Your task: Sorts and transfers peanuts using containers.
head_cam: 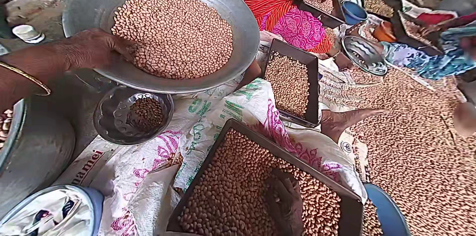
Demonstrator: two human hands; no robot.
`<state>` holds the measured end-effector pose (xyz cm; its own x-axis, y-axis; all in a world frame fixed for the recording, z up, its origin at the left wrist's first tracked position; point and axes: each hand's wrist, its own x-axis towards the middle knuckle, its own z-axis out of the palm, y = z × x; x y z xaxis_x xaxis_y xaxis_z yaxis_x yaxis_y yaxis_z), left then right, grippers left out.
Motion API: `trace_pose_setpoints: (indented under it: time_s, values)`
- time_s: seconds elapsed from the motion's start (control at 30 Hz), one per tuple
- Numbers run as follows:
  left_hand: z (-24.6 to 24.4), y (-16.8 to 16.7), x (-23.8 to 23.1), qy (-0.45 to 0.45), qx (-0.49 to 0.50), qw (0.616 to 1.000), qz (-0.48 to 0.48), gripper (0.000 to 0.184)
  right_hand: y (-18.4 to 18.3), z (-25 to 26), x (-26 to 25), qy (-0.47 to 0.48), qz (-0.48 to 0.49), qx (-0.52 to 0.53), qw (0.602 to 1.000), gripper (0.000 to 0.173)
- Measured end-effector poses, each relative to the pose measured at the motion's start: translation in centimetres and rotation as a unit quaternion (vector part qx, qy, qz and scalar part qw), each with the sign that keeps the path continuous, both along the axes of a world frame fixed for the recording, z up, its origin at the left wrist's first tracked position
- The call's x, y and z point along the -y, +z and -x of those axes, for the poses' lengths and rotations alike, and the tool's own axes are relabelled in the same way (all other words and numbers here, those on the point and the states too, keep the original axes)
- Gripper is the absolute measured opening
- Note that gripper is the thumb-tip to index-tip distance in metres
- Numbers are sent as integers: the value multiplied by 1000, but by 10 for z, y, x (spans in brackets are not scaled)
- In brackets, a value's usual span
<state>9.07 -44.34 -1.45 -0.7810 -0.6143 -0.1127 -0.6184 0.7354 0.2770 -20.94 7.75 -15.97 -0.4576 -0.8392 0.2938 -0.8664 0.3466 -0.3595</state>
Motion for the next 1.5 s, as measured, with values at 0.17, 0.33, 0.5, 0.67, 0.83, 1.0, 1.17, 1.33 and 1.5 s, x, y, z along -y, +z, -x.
trace_pose_setpoints:
  time_s: [0.17,0.33,0.5,0.67,0.83,1.0,1.17,1.33,1.5]
  values:
    - [-7,-14,-1,144,-129,979,69,16,-1,1,0,1,8,-15,1000,27]
    - [-4,-15,-10,211,-192,954,94,22,5,-1,6,7,6,-8,1000,25]
    - [-3,-11,-21,271,-271,922,59,25,-11,2,0,22,49,-26,998,25]
    - [18,-15,-86,333,-506,794,-58,31,-6,-4,-8,34,49,-10,998,22]
    - [55,-38,-264,119,-483,827,-259,25,5,-6,-15,47,12,26,998,21]
    - [108,-54,-325,-63,-97,957,-265,47,22,-29,-42,120,28,85,989,22]
    - [162,-95,-348,-47,12,991,-128,81,29,-13,-99,-117,49,-15,992,47]
    - [162,-113,-359,-183,-112,958,-190,53,20,16,-95,-240,-17,119,963,77]
    - [163,-110,-350,-103,-194,952,-211,51,24,-1,-13,-142,-70,99,982,71]
